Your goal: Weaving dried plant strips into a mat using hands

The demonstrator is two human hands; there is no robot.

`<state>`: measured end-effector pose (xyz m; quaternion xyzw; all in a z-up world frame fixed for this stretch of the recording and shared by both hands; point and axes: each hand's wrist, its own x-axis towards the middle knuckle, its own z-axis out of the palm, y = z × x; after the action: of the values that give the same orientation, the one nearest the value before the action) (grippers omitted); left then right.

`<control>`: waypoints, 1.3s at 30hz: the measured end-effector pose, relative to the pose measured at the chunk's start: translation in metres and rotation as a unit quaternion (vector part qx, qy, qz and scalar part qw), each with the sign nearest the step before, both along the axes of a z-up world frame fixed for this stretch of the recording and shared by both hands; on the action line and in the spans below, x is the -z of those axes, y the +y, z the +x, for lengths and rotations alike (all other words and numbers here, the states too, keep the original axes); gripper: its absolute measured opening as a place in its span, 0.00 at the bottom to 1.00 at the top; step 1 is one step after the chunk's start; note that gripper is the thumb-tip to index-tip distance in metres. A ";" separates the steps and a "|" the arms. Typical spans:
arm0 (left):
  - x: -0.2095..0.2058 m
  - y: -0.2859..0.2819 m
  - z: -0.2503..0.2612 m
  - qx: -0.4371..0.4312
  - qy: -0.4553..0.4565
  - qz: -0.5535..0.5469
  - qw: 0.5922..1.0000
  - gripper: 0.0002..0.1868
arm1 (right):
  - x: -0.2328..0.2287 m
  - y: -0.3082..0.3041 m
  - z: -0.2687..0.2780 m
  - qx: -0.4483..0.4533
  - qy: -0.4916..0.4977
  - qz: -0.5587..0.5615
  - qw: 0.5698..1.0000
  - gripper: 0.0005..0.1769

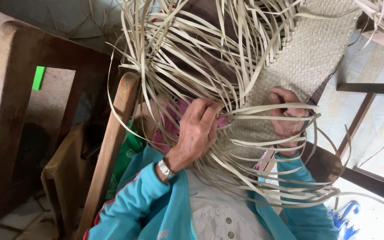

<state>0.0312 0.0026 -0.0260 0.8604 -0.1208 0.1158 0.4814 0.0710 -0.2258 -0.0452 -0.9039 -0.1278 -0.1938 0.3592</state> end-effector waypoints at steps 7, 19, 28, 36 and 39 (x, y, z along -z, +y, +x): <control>0.006 -0.014 0.042 -0.009 -0.146 0.115 0.982 0.03 | -0.016 0.015 -0.002 0.107 0.050 -0.024 0.993 0.01; -0.011 -0.030 0.055 0.011 -0.229 0.207 0.951 0.03 | -0.028 0.027 0.000 0.093 0.054 0.051 0.993 0.01; 0.012 -0.036 0.066 0.024 -0.172 0.150 0.973 0.08 | -0.033 0.025 0.006 0.103 0.023 0.008 0.994 0.02; 0.021 -0.039 0.066 0.015 -0.119 0.138 0.983 0.07 | 0.034 -0.012 0.022 0.078 0.003 0.005 0.997 0.03; 0.023 -0.039 0.068 0.032 -0.075 0.140 0.987 0.08 | 0.003 -0.002 0.039 0.043 -0.043 -0.012 0.998 0.07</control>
<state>0.0988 -0.0368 -0.0488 0.9039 -0.1985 0.1464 0.3494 0.1096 -0.2275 -0.0478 -0.9038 -0.1059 -0.2460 0.3338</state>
